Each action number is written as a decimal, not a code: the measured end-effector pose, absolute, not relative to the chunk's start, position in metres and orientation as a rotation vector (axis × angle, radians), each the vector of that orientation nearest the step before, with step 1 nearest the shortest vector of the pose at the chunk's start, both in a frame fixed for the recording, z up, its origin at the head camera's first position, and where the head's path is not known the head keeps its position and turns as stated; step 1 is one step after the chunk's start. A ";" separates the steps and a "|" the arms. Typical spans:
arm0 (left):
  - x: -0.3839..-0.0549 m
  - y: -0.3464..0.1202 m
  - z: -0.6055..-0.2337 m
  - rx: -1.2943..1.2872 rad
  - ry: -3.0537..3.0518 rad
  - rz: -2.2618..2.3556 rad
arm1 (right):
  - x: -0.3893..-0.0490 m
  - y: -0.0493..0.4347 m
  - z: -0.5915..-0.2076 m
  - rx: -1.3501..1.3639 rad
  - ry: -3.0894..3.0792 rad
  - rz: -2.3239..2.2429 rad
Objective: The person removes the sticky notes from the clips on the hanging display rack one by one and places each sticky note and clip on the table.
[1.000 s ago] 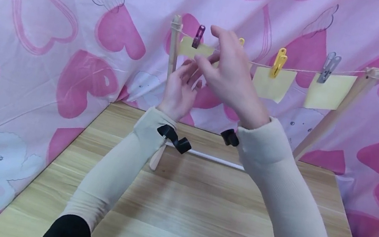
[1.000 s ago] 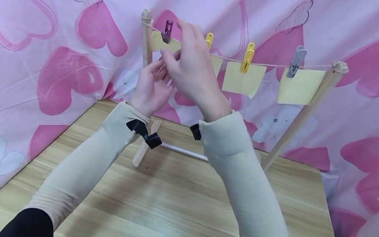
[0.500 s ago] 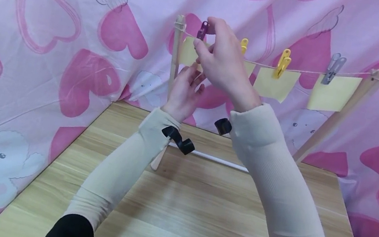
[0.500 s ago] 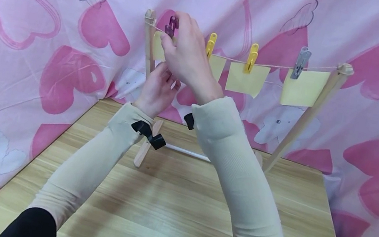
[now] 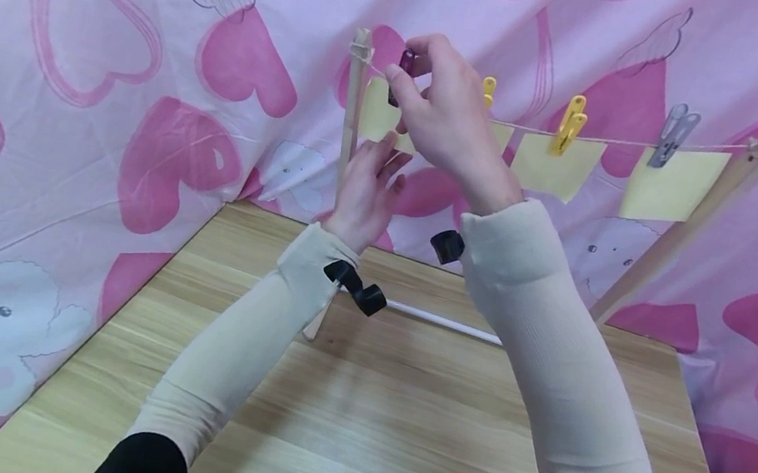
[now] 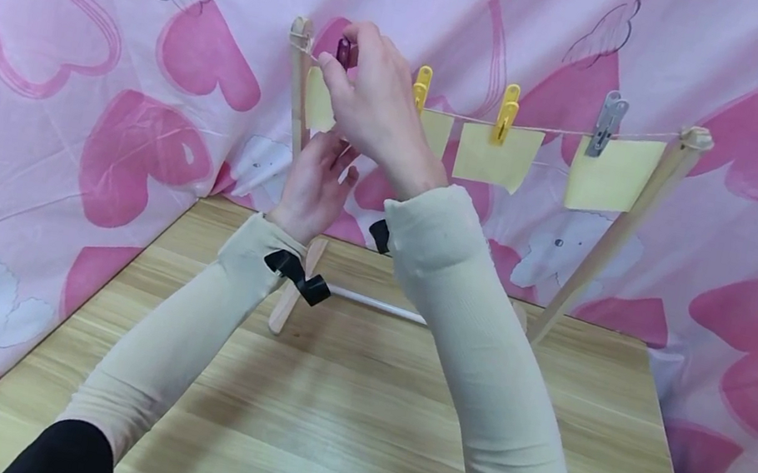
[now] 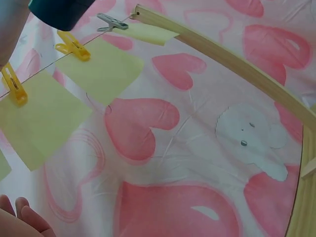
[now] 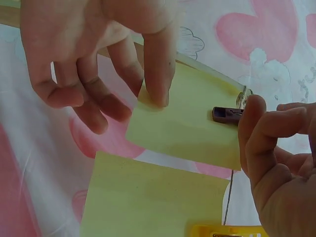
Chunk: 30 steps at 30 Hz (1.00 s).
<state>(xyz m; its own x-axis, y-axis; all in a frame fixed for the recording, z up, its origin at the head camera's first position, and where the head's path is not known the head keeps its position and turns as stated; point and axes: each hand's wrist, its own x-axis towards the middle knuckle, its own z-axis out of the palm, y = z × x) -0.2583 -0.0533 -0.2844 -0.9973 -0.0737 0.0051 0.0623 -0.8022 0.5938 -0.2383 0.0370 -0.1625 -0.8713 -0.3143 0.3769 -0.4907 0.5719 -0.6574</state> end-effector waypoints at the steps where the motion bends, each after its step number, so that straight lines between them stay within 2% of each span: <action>1: -0.259 -0.053 -0.285 0.030 -0.954 -2.911 | -0.238 0.037 -0.163 0.671 -2.586 1.191; 14: -0.260 -0.053 -0.288 -0.054 -0.966 -2.870 | -0.239 0.041 -0.159 0.630 -2.634 1.146; 30: -0.258 -0.053 -0.287 -0.042 -0.993 -2.849 | -0.240 0.042 -0.164 0.667 -2.492 1.129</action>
<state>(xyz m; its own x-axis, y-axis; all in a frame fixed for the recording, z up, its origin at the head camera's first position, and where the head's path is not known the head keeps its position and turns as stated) -0.2584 -0.0532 -0.2875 -0.9919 -0.1076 0.0670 0.1259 -0.7767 0.6171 -0.2400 0.0418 -0.1639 -0.8384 -0.2798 0.4678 -0.5362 0.5777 -0.6155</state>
